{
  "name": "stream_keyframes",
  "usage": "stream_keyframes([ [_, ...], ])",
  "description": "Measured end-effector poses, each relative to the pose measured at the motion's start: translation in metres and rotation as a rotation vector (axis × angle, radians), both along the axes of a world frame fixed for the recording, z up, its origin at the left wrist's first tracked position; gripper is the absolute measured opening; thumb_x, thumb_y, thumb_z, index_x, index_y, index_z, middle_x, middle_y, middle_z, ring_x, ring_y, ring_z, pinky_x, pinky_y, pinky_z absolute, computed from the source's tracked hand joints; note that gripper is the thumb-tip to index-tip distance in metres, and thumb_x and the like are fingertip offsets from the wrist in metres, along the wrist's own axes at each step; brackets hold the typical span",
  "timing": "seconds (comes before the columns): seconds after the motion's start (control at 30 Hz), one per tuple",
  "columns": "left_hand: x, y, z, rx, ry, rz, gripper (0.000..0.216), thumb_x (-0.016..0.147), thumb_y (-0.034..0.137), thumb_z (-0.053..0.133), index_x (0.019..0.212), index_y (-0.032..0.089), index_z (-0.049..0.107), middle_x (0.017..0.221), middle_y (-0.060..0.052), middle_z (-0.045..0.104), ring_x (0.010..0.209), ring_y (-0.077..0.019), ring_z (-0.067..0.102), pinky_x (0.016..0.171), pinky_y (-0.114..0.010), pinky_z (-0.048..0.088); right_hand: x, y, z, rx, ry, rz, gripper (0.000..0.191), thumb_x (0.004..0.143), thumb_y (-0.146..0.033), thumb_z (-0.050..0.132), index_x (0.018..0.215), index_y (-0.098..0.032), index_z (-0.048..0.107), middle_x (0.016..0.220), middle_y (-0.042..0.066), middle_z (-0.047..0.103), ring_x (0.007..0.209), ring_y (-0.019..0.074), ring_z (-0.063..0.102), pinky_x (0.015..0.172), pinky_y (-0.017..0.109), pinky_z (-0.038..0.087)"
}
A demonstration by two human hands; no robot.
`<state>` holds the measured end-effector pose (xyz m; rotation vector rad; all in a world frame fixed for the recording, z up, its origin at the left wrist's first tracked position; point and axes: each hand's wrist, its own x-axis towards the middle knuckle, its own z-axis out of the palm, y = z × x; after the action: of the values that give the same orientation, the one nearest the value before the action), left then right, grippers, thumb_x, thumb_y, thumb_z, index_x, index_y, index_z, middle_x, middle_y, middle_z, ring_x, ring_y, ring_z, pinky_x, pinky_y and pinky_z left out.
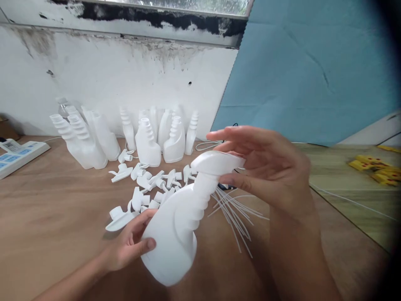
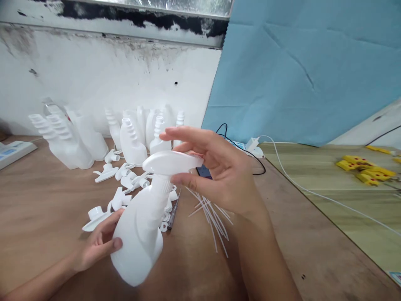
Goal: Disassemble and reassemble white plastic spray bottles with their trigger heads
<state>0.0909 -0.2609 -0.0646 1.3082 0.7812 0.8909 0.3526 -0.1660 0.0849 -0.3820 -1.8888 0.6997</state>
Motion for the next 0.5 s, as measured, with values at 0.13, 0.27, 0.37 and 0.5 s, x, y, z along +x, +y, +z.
stream_keyframes([
  [0.13, 0.002, -0.006, -0.010, -0.102, -0.094, 0.023, 0.057, 0.084, 0.044, 0.061, 0.136, 0.026, 0.044, 0.127, -0.011, 0.055, 0.113, -0.0298, 0.053, 0.086, -0.036, 0.048, -0.010, 0.011, -0.011, -0.157, 0.104, -0.019, 0.068, 0.064, -0.027, 0.084, 0.124, -0.037, 0.053, 0.136, -0.001, 0.050, 0.104, 0.0197, 0.062, 0.083, 0.034, 0.057],
  [0.27, -0.003, -0.006, -0.016, -0.119, -0.144, 0.043, 0.057, 0.084, 0.039, 0.063, 0.137, 0.032, 0.043, 0.133, -0.008, 0.052, 0.121, -0.0306, 0.048, 0.089, -0.036, 0.047, -0.026, 0.016, -0.022, -0.416, 0.108, 0.058, 0.050, 0.069, -0.035, 0.080, 0.113, -0.030, 0.057, 0.124, 0.002, 0.060, 0.105, 0.0218, 0.062, 0.078, 0.034, 0.058],
  [0.37, -0.003, -0.006, -0.019, -0.140, -0.181, 0.042, 0.056, 0.085, 0.038, 0.062, 0.136, 0.032, 0.043, 0.133, -0.008, 0.052, 0.121, -0.0304, 0.049, 0.091, -0.037, 0.046, -0.034, 0.016, -0.030, -0.574, 0.144, 0.167, 0.050, 0.072, -0.037, 0.076, 0.116, -0.028, 0.055, 0.120, 0.005, 0.064, 0.106, 0.0241, 0.062, 0.082, 0.038, 0.056],
  [0.5, -0.001, -0.005, -0.020, -0.167, -0.253, 0.031, 0.055, 0.085, 0.039, 0.061, 0.137, 0.029, 0.043, 0.134, -0.011, 0.051, 0.121, -0.0315, 0.050, 0.093, -0.039, 0.045, -0.041, 0.017, -0.039, -0.703, 0.155, 0.419, 0.050, 0.080, -0.049, 0.060, 0.124, -0.028, 0.052, 0.130, 0.007, 0.058, 0.114, 0.0279, 0.059, 0.089, 0.046, 0.052],
])
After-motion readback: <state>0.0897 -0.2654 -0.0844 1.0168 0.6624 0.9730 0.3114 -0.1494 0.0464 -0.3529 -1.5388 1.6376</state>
